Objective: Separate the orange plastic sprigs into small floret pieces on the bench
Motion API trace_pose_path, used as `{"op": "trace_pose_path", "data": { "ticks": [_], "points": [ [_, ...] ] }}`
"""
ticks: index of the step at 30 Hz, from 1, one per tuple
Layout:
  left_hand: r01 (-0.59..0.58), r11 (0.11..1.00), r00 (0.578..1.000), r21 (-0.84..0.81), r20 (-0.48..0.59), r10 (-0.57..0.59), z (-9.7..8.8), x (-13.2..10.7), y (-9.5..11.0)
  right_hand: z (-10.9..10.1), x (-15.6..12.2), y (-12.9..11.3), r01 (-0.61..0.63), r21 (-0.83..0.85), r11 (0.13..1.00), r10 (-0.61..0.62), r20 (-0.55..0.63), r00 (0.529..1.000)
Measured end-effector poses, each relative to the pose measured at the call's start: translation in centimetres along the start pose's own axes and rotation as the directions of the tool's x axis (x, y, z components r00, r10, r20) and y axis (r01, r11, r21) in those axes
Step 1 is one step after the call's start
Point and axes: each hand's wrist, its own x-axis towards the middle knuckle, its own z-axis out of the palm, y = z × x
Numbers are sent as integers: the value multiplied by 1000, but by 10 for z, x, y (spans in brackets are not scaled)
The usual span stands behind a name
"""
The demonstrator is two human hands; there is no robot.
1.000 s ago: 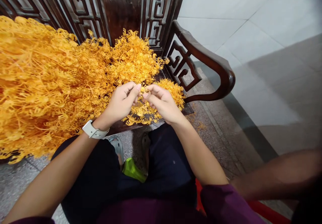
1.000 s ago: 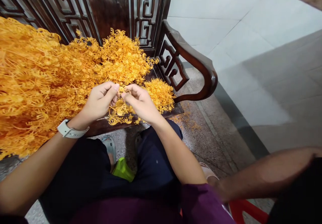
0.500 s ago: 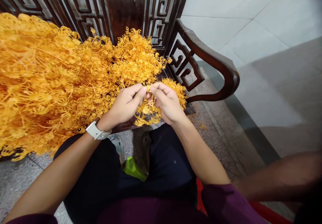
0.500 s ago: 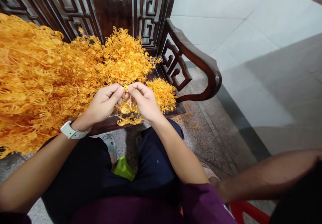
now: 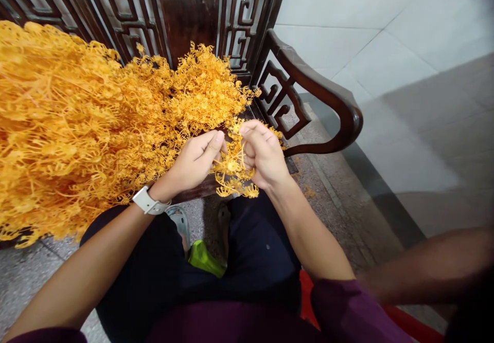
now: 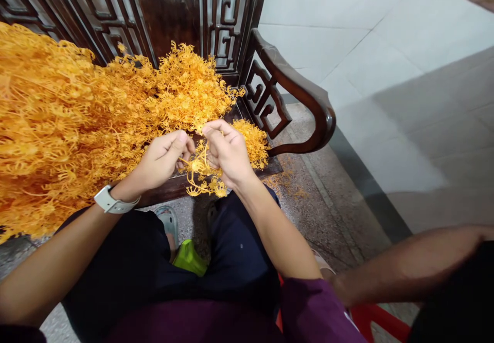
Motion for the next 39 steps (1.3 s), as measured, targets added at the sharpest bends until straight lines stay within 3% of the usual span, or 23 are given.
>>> {"op": "trace_pose_path", "data": {
  "ticks": [6, 14, 23, 30, 36, 39],
  "points": [
    [-52, 999, 991, -11, -121, 51, -1, 1, 3, 0, -2, 7, 57, -23, 998, -53, 130, 990],
    [-102, 990, 981, 95, -153, 116, -7, 2, 10, -2, -3, 15, 117, -207, 971, -75, 201, 977],
    [-1, 994, 978, 105, -209, 23, -11, 7, 5, -3, -1, 0, -2, -72, 997, 11, 135, 991],
    [55, 960, 970, 274, -244, 14, -11, 9, -2, -6, 0, -3, -20, -11, 1000, 22, 165, 986],
    [98, 976, 970, 192, -240, -50, -10, 8, -10, -5, 0, -4, -17, 0, 1000, 17, 141, 990],
    [112, 992, 979, 60, -176, -100, -10, 9, -8, -6, 0, -4, -18, 16, 1000, 16, 128, 992]
  ]
}}
